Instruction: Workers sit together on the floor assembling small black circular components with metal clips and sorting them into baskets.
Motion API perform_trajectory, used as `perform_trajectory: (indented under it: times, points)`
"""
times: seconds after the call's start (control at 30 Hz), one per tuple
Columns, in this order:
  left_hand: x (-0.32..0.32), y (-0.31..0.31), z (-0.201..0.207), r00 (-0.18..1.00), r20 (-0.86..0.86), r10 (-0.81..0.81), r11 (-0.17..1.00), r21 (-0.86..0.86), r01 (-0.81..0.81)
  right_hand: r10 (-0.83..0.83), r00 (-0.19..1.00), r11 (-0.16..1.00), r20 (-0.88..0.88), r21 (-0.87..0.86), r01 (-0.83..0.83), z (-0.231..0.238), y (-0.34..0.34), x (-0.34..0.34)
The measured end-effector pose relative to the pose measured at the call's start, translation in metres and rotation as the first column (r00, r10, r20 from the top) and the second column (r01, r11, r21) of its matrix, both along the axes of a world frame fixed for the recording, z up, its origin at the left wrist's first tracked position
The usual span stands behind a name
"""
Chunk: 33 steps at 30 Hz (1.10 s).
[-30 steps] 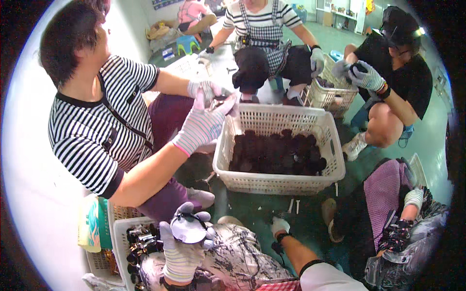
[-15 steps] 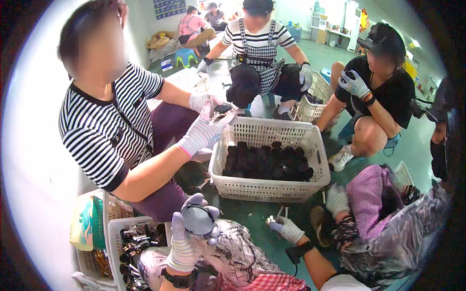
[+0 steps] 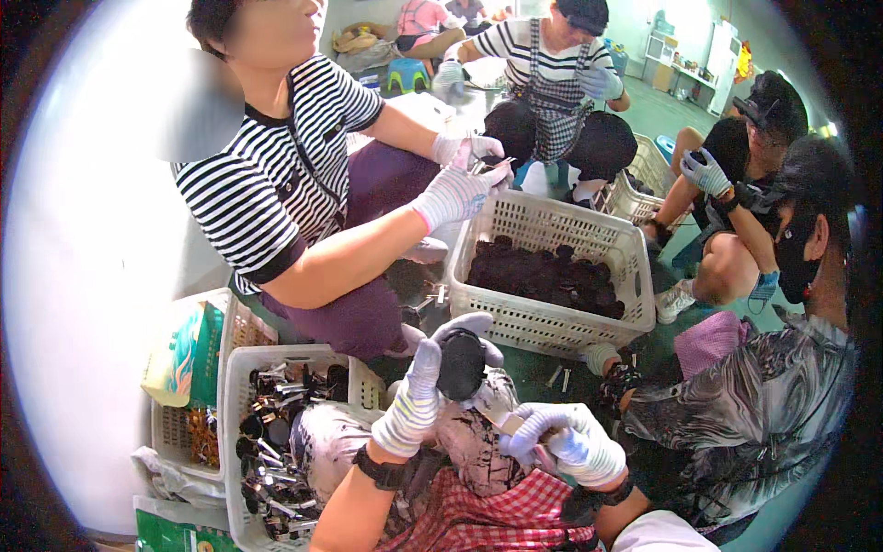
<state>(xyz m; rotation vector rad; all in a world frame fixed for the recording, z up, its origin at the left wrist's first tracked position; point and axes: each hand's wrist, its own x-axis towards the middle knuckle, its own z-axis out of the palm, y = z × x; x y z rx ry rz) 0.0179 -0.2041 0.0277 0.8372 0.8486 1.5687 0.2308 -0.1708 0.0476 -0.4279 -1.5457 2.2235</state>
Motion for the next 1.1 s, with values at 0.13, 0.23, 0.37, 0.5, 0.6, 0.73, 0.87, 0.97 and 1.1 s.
perform_trajectory:
  times: [0.13,0.23,0.37,0.5,0.6,0.73,0.87,0.97,1.1]
  points:
    - [-0.003,-0.001,-0.001,0.996,-0.021,-0.092,0.994,0.053,0.093,-0.078,0.997,0.997,0.012,-0.025,0.078,-0.006,-0.006,-0.006]
    - [-0.004,-0.001,-0.002,0.988,-0.035,-0.147,0.987,0.060,0.149,-0.101,0.992,0.995,0.081,-0.004,0.102,-0.006,-0.005,-0.003]
    - [-0.006,0.000,-0.005,0.978,-0.022,-0.209,0.977,0.048,0.210,-0.069,0.987,0.995,0.148,0.083,0.057,-0.001,-0.002,0.000]
    - [-0.009,0.002,-0.006,0.962,-0.027,-0.270,0.962,0.020,0.271,-0.055,0.983,0.986,0.177,0.162,0.026,0.002,-0.001,0.002]
    - [-0.011,0.002,-0.004,0.962,-0.055,-0.267,0.963,0.012,0.268,-0.027,0.974,0.986,0.223,0.165,-0.010,0.006,0.000,0.004]
    - [-0.009,-0.002,0.001,0.957,-0.123,-0.263,0.965,-0.018,0.263,0.037,0.965,0.983,0.261,0.165,-0.082,0.011,0.007,0.004]
    - [-0.009,-0.001,0.006,0.948,-0.148,-0.282,0.959,-0.022,0.282,0.144,0.954,0.989,0.263,-0.025,-0.143,0.016,0.014,0.002]
    - [-0.009,0.000,0.006,0.952,-0.154,-0.265,0.964,-0.013,0.266,0.117,0.949,0.980,0.293,-0.188,-0.063,0.016,0.014,0.000]
    - [-0.004,-0.002,0.006,0.942,-0.235,-0.241,0.970,-0.016,0.244,0.010,0.973,1.000,0.232,0.020,-0.015,0.012,0.016,-0.008]
